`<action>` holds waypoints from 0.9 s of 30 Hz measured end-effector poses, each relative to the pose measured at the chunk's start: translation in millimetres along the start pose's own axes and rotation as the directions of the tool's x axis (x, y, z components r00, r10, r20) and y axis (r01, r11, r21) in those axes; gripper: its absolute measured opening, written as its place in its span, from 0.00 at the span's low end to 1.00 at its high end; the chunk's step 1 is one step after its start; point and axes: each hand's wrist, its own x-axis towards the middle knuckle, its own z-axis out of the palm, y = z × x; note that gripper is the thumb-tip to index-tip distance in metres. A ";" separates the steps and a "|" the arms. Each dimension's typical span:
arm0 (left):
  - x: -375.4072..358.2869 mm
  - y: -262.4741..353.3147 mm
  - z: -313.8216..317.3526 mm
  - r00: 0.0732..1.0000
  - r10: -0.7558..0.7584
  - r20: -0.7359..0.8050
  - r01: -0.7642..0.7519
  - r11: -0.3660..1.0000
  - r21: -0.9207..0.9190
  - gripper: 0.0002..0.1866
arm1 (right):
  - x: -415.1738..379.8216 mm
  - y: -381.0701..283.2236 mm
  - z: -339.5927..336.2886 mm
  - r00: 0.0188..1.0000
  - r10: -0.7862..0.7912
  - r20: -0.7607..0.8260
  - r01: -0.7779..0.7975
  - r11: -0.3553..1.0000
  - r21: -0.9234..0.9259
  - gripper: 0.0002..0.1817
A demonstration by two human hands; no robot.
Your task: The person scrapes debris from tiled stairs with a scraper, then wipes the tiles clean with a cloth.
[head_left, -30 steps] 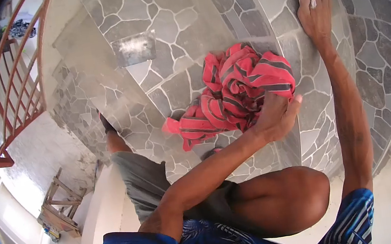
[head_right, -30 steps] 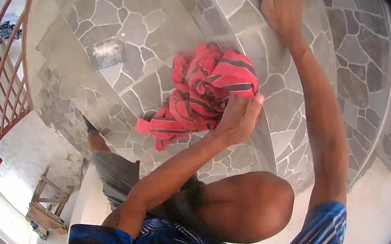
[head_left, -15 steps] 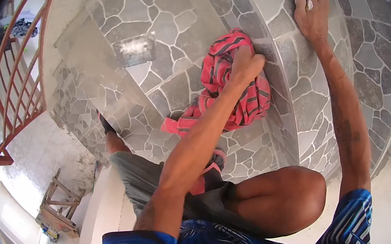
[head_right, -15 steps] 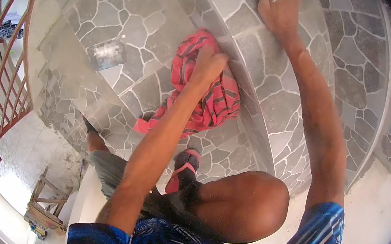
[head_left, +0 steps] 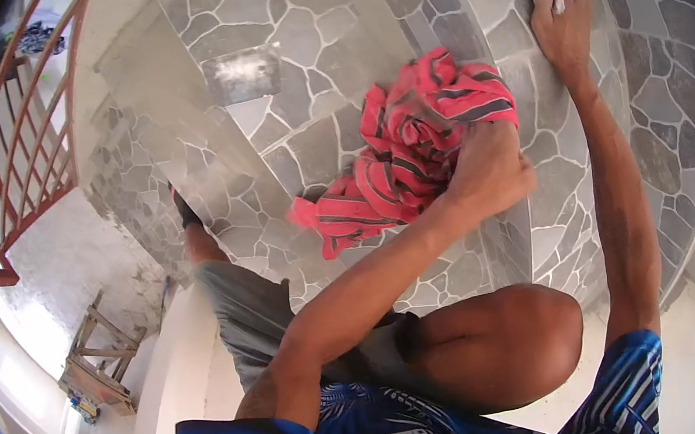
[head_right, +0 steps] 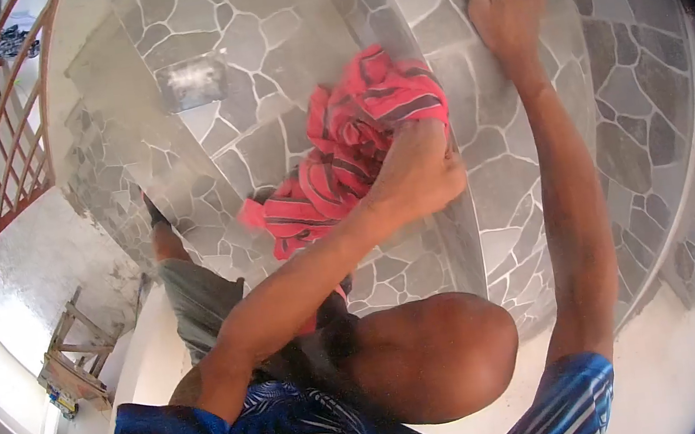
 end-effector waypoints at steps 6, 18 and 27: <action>35.7 -71.0 -5.1 0.814 -0.434 0.386 0.497 0.865 -0.075 0.11 | 2.2 -3.6 -2.0 0.999 -0.020 -0.039 0.019 1.000 -0.025 0.17; 44.1 -23.6 -11.9 0.995 0.003 -0.101 0.016 0.982 0.189 0.12 | 1.5 -2.2 5.4 1.000 0.011 -0.018 -0.011 1.000 -0.011 0.17; 23.1 -0.9 -16.7 0.989 -0.139 0.048 0.131 0.981 0.146 0.12 | 5.7 -0.1 6.9 1.000 0.005 -0.006 -0.006 0.999 -0.032 0.19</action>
